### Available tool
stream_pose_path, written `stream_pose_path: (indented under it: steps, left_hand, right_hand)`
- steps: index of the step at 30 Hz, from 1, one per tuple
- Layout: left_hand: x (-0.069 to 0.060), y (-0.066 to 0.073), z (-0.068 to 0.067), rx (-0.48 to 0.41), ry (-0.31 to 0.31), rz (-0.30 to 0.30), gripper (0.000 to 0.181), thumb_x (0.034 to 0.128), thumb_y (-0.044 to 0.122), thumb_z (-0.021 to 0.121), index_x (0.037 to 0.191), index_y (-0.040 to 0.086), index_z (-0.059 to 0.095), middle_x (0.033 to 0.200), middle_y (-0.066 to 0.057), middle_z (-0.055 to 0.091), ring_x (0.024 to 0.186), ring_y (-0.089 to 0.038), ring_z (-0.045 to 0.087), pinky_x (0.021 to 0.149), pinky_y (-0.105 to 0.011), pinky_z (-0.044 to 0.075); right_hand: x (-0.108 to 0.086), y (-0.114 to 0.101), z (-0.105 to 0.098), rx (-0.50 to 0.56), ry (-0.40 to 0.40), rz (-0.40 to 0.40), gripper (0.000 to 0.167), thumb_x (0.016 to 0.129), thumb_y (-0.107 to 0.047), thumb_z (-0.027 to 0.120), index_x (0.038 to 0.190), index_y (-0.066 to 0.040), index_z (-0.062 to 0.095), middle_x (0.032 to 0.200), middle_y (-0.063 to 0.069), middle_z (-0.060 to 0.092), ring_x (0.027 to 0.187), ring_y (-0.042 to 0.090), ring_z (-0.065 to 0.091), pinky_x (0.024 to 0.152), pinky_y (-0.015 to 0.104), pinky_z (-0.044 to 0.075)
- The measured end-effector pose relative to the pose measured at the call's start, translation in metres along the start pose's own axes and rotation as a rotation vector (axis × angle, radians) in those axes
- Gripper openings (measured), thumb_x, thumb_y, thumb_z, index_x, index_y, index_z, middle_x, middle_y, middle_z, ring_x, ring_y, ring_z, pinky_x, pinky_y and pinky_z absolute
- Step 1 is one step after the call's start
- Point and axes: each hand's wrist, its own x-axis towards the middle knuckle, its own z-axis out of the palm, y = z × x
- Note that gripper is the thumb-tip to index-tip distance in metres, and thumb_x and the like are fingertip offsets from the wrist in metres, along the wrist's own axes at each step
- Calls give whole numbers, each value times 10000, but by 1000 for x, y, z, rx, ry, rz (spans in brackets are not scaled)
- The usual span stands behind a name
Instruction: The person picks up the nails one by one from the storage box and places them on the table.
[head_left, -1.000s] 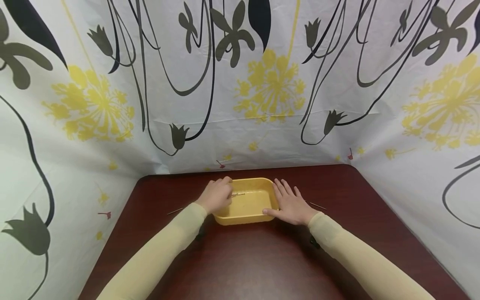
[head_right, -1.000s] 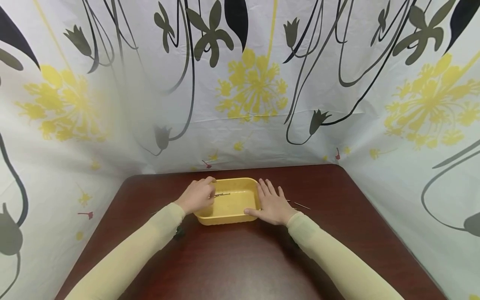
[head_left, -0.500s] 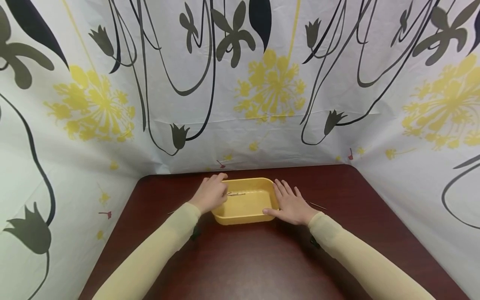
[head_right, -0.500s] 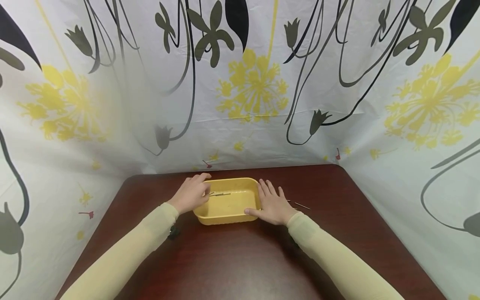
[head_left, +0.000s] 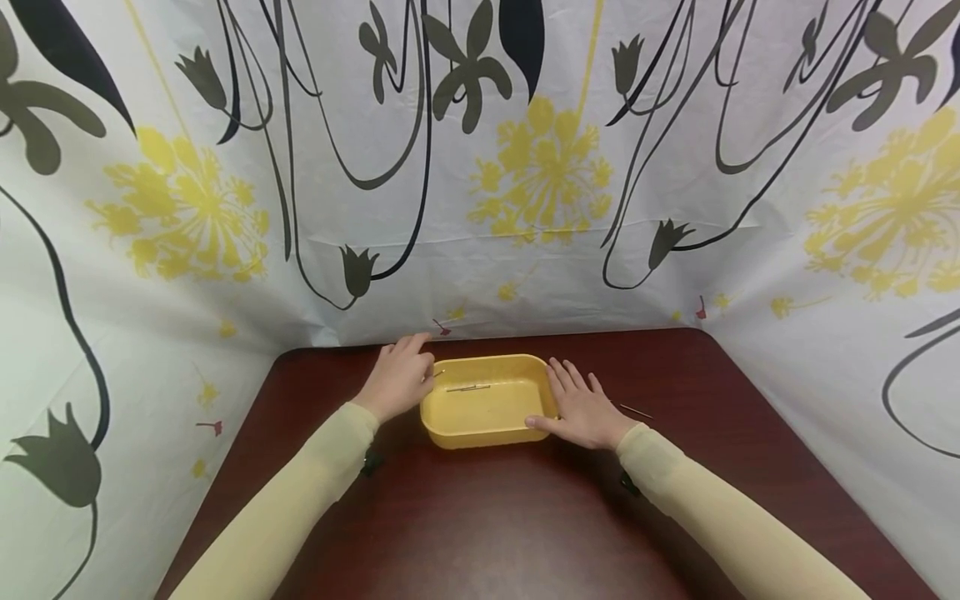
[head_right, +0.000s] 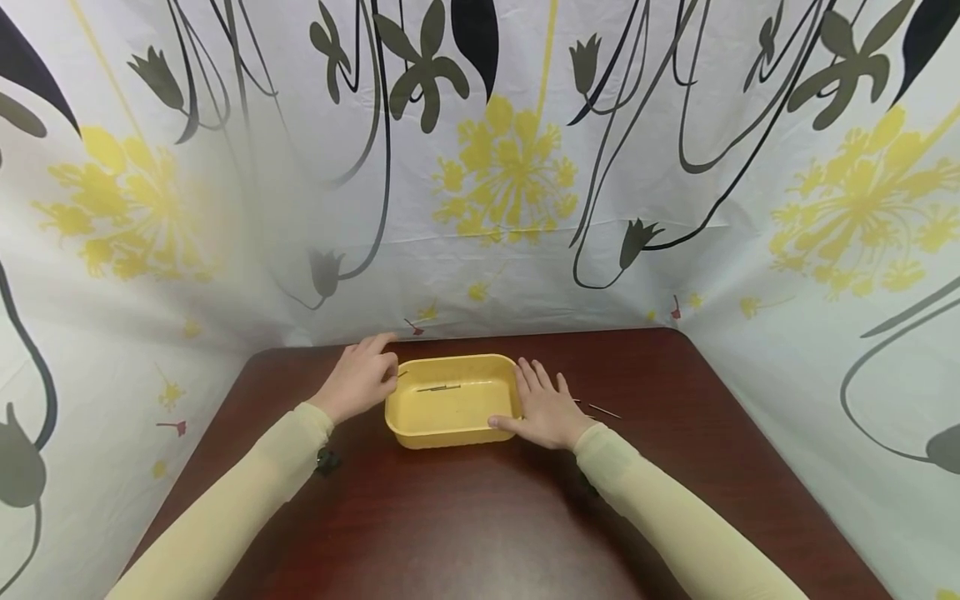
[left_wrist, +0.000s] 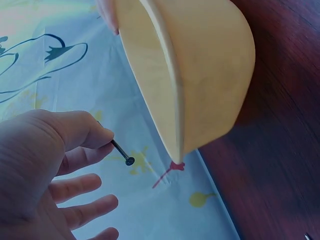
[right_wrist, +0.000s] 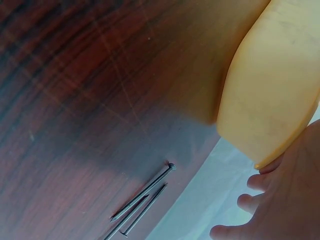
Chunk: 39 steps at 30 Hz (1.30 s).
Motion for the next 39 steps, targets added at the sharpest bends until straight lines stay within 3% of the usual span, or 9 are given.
stream_pose_path:
  steps: [8,23,39]
  left_hand:
    - [-11,-16,3,-7,0,-35,107,882,171,690,777,179,670,1446,-134,493,1314,-356,457,984,-570,398]
    - [-36,-48,13,-23,-84,-140,162,856,151,735,727,193,645,1455,-166,479,1318,-385,443,989,-632,381]
    - [-62,-84,23,-82,-140,-175,142,869,139,729,750,193,675,1481,-210,449,1319,-445,433,955,-681,365]
  right_hand:
    - [-1,-1,-1,1,-13,7,1160,841,-898,281,1611,-41,139,1679,107,56,1526,348,98,1131,676,157]
    - [-1,-2,-4,2,-16,8,1158,844,-894,290,1609,-37,149,1678,113,69,1522,355,116,1131,675,160]
    - [-1,-1,-2,7,-29,16,1163,839,-900,285,1614,-48,125,1681,94,34,1526,345,99,1135,671,150]
